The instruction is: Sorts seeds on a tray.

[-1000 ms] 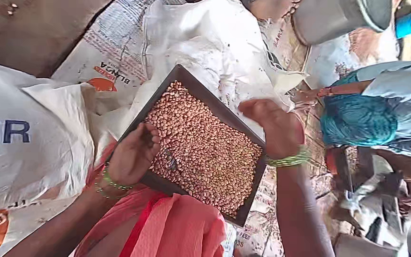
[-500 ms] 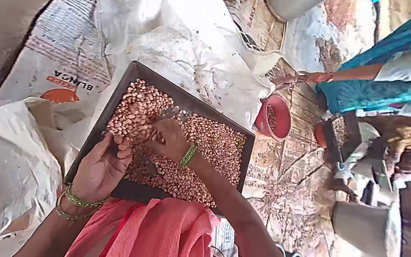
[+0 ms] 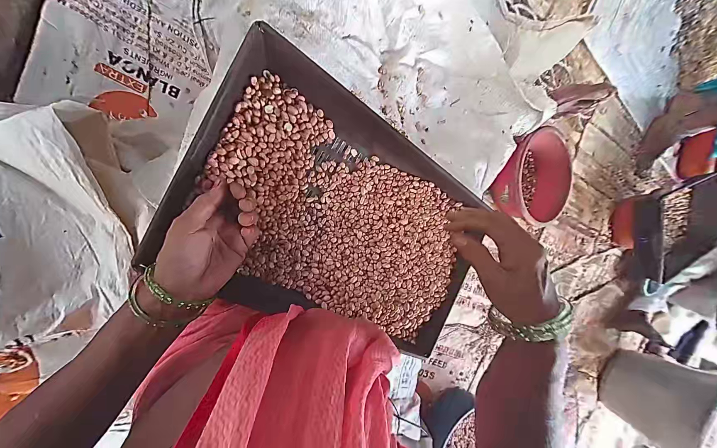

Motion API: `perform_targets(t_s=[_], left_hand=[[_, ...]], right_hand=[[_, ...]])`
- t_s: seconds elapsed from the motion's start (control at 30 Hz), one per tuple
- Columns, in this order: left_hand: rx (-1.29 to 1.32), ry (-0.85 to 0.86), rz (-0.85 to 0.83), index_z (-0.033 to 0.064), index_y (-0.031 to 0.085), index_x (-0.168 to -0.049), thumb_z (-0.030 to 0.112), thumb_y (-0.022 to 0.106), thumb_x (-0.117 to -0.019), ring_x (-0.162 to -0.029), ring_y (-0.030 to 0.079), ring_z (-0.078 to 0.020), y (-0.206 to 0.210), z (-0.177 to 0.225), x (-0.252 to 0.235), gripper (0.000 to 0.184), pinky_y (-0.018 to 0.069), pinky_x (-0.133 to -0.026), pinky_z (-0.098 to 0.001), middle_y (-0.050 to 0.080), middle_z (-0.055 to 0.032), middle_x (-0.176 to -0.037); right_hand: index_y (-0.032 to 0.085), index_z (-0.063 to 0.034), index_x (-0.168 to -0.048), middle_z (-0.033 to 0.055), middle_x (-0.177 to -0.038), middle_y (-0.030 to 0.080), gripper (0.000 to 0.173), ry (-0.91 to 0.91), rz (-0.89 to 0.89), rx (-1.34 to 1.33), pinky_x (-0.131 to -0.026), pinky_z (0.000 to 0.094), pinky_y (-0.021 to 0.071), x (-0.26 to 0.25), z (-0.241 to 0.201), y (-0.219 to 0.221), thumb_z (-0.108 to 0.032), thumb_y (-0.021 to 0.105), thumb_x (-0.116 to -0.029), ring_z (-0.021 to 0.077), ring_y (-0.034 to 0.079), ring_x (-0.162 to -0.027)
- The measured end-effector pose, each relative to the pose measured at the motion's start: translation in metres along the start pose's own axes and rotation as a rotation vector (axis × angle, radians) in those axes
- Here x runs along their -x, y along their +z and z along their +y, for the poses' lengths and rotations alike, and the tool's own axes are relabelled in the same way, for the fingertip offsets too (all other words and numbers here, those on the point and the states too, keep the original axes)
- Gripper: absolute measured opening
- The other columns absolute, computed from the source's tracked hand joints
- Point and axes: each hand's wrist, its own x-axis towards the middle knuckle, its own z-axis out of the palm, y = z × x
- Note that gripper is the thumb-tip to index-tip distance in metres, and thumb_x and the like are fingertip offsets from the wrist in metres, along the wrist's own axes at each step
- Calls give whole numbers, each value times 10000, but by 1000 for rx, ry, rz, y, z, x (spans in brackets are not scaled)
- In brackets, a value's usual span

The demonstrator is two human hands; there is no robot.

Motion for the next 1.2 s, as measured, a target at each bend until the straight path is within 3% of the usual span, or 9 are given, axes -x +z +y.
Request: perform_targets(t_s=[0.3, 0.6, 0.67, 0.77, 0.83, 0.93, 1.0, 1.07, 1.2], left_hand=[[-19, 76, -55, 216, 578, -989, 338, 198, -1137, -762, 614, -31, -2, 7, 13, 426, 527, -701, -158, 596, 63, -865], [-27, 70, -63, 197, 583, -982, 333, 200, -1138, -754, 614, -41, 3, 4, 14, 436, 530, -691, -160, 594, 46, -866], [-33, 67, -49, 196, 590, -984, 338, 215, -1138, -751, 616, -39, 4, 3, 14, 429, 529, -684, -155, 600, 47, -867], [-32, 58, -49, 199, 593, -989, 345, 225, -1138, -752, 612, -38, 4, 1, 16, 423, 527, -690, -154, 600, 46, -866], [-31, 57, -51, 196, 600, -991, 337, 232, -1138, -753, 619, -42, 4, 0, 16, 421, 534, -690, -159, 606, 43, -868], [-24, 49, -71, 192, 602, -1004, 335, 228, -1138, -750, 620, -41, 8, -2, 17, 423, 534, -688, -156, 609, 38, -873], [-22, 49, -79, 193, 603, -996, 330, 237, -1138, -749, 618, -40, 9, -2, 18, 415, 528, -685, -152, 611, 38, -875], [-27, 54, -77, 196, 603, -990, 322, 244, -1138, -753, 617, -37, 9, -1, 20, 408, 525, -688, -150, 613, 42, -877], [-65, 60, -89, 210, 580, -992, 342, 193, -1138, -752, 604, -32, 5, 2, 21, 434, 519, -690, -154, 592, 53, -869]], right_hand=[[755, -27, -1042, 159, -966, 714, 198, -110, -241, 80, -826, 472, 579, -16, -19, 72, -81, 573, -984, 332, 700, -936], [733, 8, -990, 200, -940, 676, 118, -172, -205, 210, -825, 476, 589, 3, -13, 106, -41, 632, -954, 382, 690, -931], [727, 19, -1004, 192, -952, 682, 144, -64, -146, 80, -822, 428, 582, 4, -12, 101, -77, 626, -968, 327, 686, -910], [639, -39, -1123, 55, -1033, 697, 186, 299, -145, -423, -718, 278, 603, 5, -14, 79, -136, 563, -984, 103, 691, -800], [563, -77, -1163, 24, -1069, 700, 232, 379, -231, -661, -675, 271, 605, 2, -15, 75, -109, 511, -939, 87, 691, -764], [669, -19, -1154, 59, -957, 682, 232, 152, -286, -442, -610, 247, 553, -2, -24, 91, -95, 586, -951, 86, 631, -702], [749, -31, -1088, 117, -947, 655, 193, -43, -248, -167, -673, 317, 561, -6, -29, 108, -106, 627, -958, 185, 632, -766], [755, -18, -1050, 184, -979, 665, 151, -115, -247, 0, -782, 430, 593, -10, -33, 121, -86, 651, -964, 323, 680, -898], [727, 34, -1007, 210, -939, 652, 130, -141, -212, 89, -784, 453, 593, -14, -27, 134, -48, 636, -964, 371, 680, -889]])
